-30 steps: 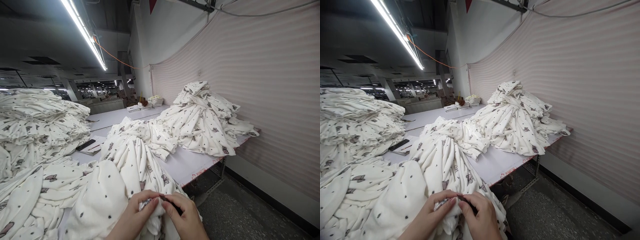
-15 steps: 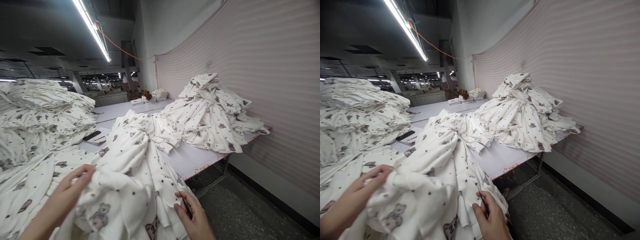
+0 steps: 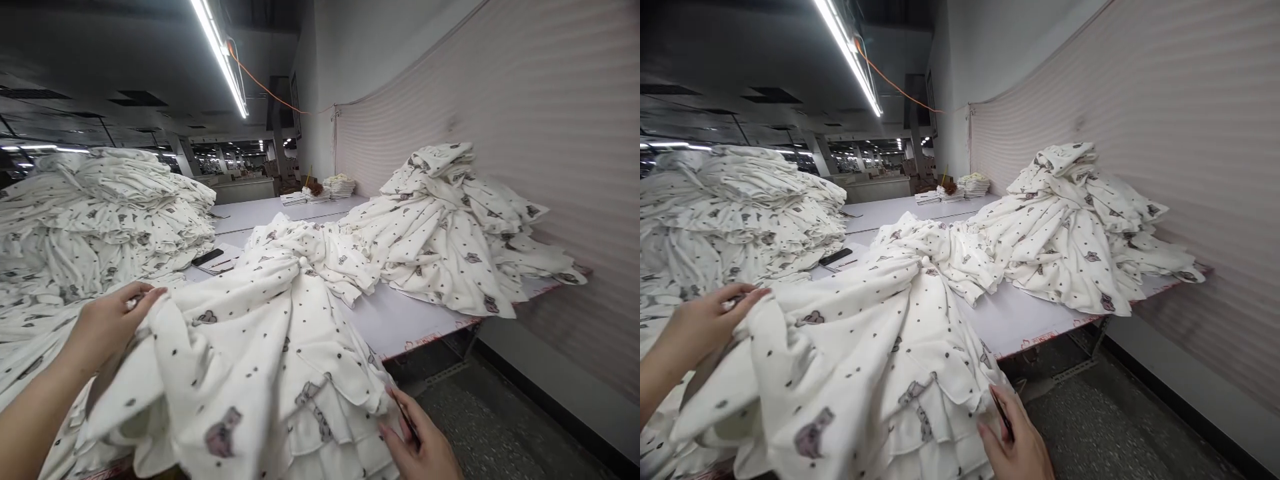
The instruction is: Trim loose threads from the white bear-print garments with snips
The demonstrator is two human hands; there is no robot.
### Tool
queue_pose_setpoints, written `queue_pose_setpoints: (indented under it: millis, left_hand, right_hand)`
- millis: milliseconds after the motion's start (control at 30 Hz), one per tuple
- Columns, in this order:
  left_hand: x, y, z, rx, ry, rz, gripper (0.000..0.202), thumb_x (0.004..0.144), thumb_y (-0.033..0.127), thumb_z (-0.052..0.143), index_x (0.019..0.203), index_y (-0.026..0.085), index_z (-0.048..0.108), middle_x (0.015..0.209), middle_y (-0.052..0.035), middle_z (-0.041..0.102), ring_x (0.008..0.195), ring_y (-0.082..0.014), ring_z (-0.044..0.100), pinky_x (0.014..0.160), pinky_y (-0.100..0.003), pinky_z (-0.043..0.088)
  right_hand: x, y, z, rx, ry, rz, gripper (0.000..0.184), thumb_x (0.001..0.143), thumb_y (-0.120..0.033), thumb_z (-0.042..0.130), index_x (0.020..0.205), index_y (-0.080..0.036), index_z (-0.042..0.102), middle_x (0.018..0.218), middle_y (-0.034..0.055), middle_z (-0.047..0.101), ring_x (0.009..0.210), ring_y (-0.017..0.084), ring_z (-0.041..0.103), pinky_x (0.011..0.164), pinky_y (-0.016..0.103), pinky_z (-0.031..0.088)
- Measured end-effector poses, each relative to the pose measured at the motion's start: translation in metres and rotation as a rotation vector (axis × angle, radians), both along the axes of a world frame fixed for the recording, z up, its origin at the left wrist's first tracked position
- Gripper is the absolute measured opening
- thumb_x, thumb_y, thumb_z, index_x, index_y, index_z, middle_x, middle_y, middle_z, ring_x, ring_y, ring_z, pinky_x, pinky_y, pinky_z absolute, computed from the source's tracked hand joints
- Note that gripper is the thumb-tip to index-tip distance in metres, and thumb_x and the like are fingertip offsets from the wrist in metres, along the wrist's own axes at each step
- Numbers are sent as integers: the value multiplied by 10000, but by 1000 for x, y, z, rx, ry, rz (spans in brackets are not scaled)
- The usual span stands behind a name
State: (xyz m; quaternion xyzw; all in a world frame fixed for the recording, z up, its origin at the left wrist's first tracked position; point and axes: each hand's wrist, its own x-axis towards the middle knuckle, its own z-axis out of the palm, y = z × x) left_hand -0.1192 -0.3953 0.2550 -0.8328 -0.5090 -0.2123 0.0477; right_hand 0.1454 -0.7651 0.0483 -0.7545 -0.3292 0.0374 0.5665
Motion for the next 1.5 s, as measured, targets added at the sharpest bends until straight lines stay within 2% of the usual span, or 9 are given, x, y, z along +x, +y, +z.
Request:
queue_pose_setpoints:
  millis: [133, 300, 433, 533, 700, 867, 1100, 1300, 1500]
  left_hand:
    - [29, 16, -30, 43, 160, -202, 326, 853, 416, 436, 919, 182, 654, 945, 25, 635, 847, -198, 682, 732, -259, 534]
    - [73, -41, -59, 289, 113, -395, 377, 899, 181, 318, 1200, 159, 544, 1360, -23, 463, 1362, -414, 282, 999, -718, 143]
    - [110, -135, -76, -83, 22, -989, 436, 847, 167, 515, 1275, 241, 474, 1498, -84, 353, 1367, -280, 348, 1074, -489, 359]
    - [129, -182, -92, -266, -128, -1146, 205, 794, 79, 549, 940, 221, 527, 1372, -90, 490, 1268, -244, 454, 985, -395, 461]
    - [130, -183, -111, -103, -261, -1222, 218, 815, 7, 490, 805, 213, 419, 971, -57, 627, 923, -201, 562, 803, -358, 455]
    - [119, -184, -119, 2, -319, -1346, 252, 790, -41, 496, 853, 203, 480, 981, -63, 655, 933, -215, 564, 865, -393, 408]
    - [131, -207, -113, -1134, -554, -934, 193, 887, 374, 561, 958, 202, 612, 856, -18, 587, 774, -154, 536, 677, -235, 435]
    - [137, -210, -111, -1250, -673, -863, 256, 853, 446, 601, 875, 194, 645, 805, 8, 578, 776, -144, 507, 698, -228, 399]
    - [141, -218, -111, -1076, -489, -843, 275, 849, 434, 579, 769, 174, 621, 734, 1, 572, 750, -164, 526, 701, -249, 413]
  right_hand:
    - [-3, 19, 19, -16, 22, 39, 185, 853, -353, 554, 865, -192, 645, 766, 47, 678, 704, 193, 636, 633, 251, 529]
    - [-13, 33, 37, 166, 188, 111, 210, 863, -369, 579, 931, -174, 615, 851, 54, 670, 808, 187, 636, 713, 224, 518]
    - [-31, 43, 48, 231, 255, 159, 221, 839, -397, 610, 861, -177, 614, 758, 15, 624, 708, 163, 598, 636, 203, 493]
    - [-38, 46, 49, 224, 173, 113, 227, 859, -386, 564, 953, -186, 617, 705, -7, 575, 626, 146, 558, 582, 201, 471]
    - [-29, 32, 37, 60, -17, 4, 119, 810, -226, 552, 884, -200, 642, 654, -19, 544, 576, 140, 525, 530, 195, 440]
    - [-18, 19, 36, 122, -239, -105, 103, 804, -164, 475, 805, -218, 563, 694, -6, 576, 612, 146, 573, 595, 214, 466]
    - [-2, 30, 58, 53, -122, -103, 125, 803, -171, 509, 918, -208, 542, 779, 25, 651, 710, 184, 653, 605, 235, 508]
    - [-16, 20, 68, 209, -268, 239, 231, 852, -182, 577, 1071, -251, 598, 990, 43, 644, 845, 173, 651, 717, 222, 513]
    - [-21, 27, 58, 166, -188, 199, 123, 885, -196, 474, 896, -221, 594, 748, -5, 639, 669, 148, 610, 622, 220, 446]
